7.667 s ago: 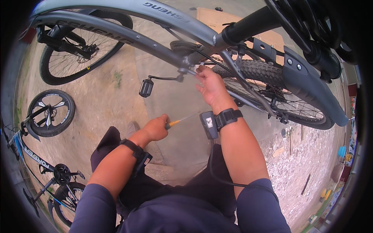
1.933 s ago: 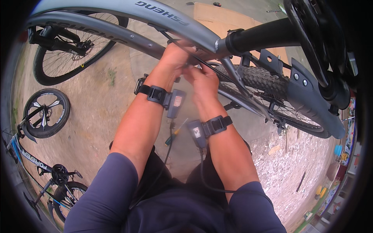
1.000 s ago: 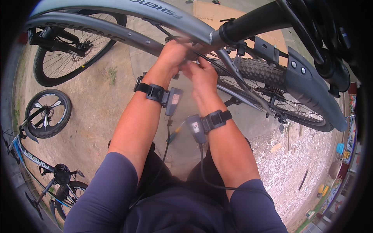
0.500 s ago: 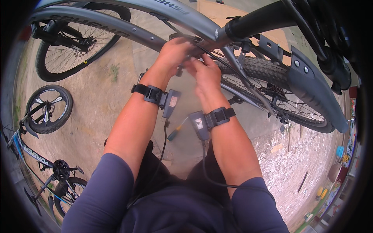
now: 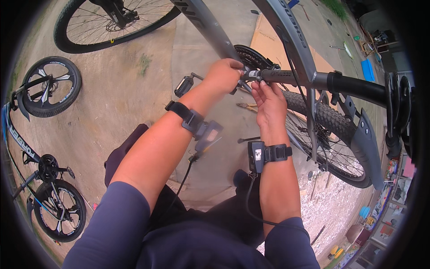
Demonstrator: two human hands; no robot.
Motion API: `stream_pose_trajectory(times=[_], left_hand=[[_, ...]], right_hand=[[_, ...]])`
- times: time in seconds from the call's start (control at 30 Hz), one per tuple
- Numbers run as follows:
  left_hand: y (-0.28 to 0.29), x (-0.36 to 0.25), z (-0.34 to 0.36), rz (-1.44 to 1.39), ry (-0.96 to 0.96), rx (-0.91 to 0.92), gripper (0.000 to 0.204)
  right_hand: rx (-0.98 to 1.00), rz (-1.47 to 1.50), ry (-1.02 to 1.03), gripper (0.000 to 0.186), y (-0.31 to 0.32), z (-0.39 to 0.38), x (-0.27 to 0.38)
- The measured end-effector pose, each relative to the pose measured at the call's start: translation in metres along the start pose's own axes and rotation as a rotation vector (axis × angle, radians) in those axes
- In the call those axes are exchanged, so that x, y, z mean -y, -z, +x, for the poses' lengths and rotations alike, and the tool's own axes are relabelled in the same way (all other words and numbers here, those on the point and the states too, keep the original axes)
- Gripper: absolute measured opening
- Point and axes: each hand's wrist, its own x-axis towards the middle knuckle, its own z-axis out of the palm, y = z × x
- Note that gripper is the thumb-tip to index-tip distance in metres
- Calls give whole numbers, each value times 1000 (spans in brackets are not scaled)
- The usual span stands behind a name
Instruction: The person uses a screwdriver to adjust the front derailleur of a bicycle and then uses their hands to thread a cable through the frame.
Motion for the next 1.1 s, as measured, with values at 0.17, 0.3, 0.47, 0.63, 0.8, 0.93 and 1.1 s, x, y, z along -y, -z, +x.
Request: stream_pose_trajectory(times=[0.17, 0.3, 0.47, 0.63, 0.8, 0.93, 1.1], left_hand=[[1, -8, -4, 111, 59, -57, 28], [-6, 14, 2, 83, 20, -60, 27], [-18, 28, -9, -155, 99, -18, 30], [-17, 33, -15, -314, 159, 53, 40], [-23, 29, -12, -410, 90, 70, 39], [-29, 28, -6, -403, 26, 153, 37], [-36, 27, -5, -416, 1, 101, 31]], right_hand=[[4, -25, 1, 27, 2, 1, -2], [16, -52, 16, 28, 4, 2, 1], [6, -76, 5, 28, 1, 0, 1], [0, -103, 1, 29, 3, 0, 4], [12, -117, -2, 30, 5, 2, 4], [29, -106, 0, 30, 5, 1, 4], [24, -77, -3, 30, 5, 1, 4]])
